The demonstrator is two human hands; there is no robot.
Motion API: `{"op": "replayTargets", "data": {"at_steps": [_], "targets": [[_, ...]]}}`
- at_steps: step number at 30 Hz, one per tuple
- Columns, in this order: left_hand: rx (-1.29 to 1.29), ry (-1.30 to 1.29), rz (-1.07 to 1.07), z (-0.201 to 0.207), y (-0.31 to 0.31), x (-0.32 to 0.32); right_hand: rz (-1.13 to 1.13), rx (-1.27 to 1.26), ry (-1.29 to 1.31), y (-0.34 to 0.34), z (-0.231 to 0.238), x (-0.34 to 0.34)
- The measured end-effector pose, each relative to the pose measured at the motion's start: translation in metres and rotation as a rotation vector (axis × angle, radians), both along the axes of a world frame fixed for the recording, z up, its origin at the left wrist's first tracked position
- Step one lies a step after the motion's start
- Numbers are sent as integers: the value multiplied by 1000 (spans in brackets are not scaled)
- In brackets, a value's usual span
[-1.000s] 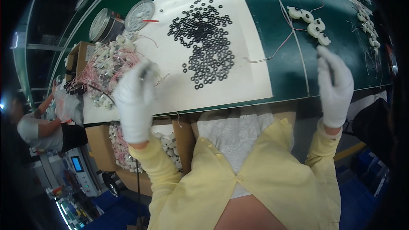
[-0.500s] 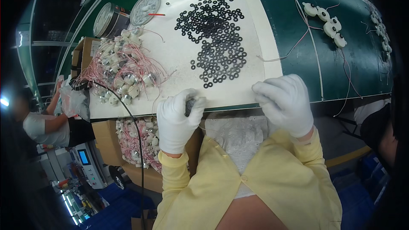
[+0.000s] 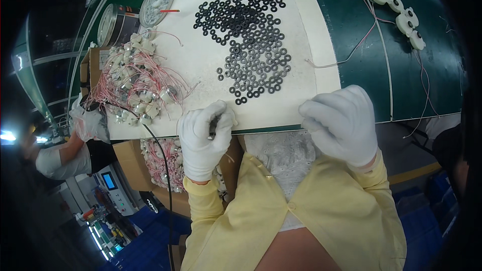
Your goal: The person assembles small white electronic components by hand, picking up black washers and inserting them into the units. They use a red-handled tool to apply a substance from a container onto the components and manipulate the attached wires. The person works at a green table with piles of parts and finished units.
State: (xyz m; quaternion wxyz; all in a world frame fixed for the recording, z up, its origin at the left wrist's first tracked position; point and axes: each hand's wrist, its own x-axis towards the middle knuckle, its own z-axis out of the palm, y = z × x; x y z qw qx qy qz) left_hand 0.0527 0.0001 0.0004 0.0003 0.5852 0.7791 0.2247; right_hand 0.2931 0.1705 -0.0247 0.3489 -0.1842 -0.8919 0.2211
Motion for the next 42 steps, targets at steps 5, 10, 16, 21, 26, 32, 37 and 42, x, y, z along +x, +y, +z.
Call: {"op": "replayTargets", "data": {"at_steps": [5,10,16,21,26,32,37,42], "targets": [[53,-127,-7,-5,6,-5,-5,-11,-7,0,2,-1],[116,-48,-95,-5,10,-5,5,-22,-13,1,3,-1],[61,-69,-77,1,3,-5,14,-13,-19,2,4,-1],[-45,-129,-22,6,-8,-4,-10,7,-4,1,2,-2],[-47,-327,86,3,-19,-3,-13,20,-30,1,4,-2],[19,-328,100,-4,-11,-4,-23,27,-20,0,3,-3],[9,-371,92,-4,1,1,-26,23,-18,0,3,-3],[-49,-214,100,-2,3,5,-39,39,-9,0,1,-4]]}}
